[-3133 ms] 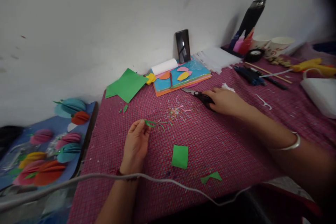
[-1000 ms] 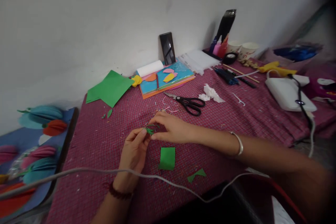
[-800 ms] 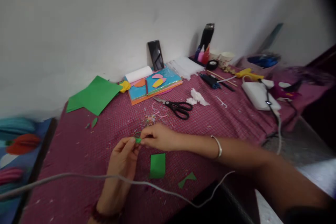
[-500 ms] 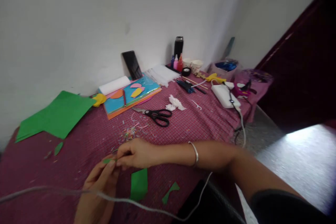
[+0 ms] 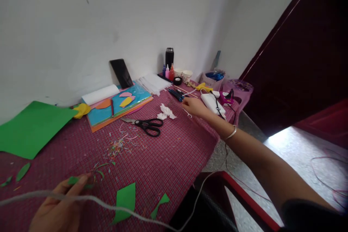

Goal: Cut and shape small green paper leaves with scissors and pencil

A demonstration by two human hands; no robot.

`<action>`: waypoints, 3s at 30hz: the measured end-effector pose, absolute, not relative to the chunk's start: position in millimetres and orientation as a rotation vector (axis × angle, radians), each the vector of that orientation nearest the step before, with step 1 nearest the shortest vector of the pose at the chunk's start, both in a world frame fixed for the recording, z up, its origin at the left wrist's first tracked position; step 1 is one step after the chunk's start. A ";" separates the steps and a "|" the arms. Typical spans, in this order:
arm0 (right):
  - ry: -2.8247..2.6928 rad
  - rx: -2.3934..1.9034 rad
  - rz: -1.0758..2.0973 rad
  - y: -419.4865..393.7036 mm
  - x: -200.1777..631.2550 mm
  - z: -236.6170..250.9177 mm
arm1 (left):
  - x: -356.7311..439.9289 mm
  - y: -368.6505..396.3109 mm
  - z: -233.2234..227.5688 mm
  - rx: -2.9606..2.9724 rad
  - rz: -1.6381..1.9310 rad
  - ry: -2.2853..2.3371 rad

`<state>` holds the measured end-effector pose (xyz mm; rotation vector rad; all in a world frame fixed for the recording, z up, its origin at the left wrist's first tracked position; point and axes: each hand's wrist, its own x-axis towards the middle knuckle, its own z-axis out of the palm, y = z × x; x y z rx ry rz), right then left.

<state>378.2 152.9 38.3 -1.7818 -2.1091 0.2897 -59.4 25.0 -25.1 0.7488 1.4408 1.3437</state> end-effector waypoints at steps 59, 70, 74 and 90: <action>-2.093 -0.859 1.552 75.0 163.3 16.6 | -3.2 3.9 -2.0 1.219 1.102 1.387; -1.884 -0.754 1.469 78.3 173.0 17.2 | -3.7 8.9 1.4 0.724 1.324 1.371; -1.878 -0.750 1.501 76.6 169.9 12.0 | -2.3 9.0 0.4 0.680 1.322 1.358; -1.882 -0.786 1.511 72.6 162.7 7.1 | 11.0 4.3 8.7 0.594 1.316 1.291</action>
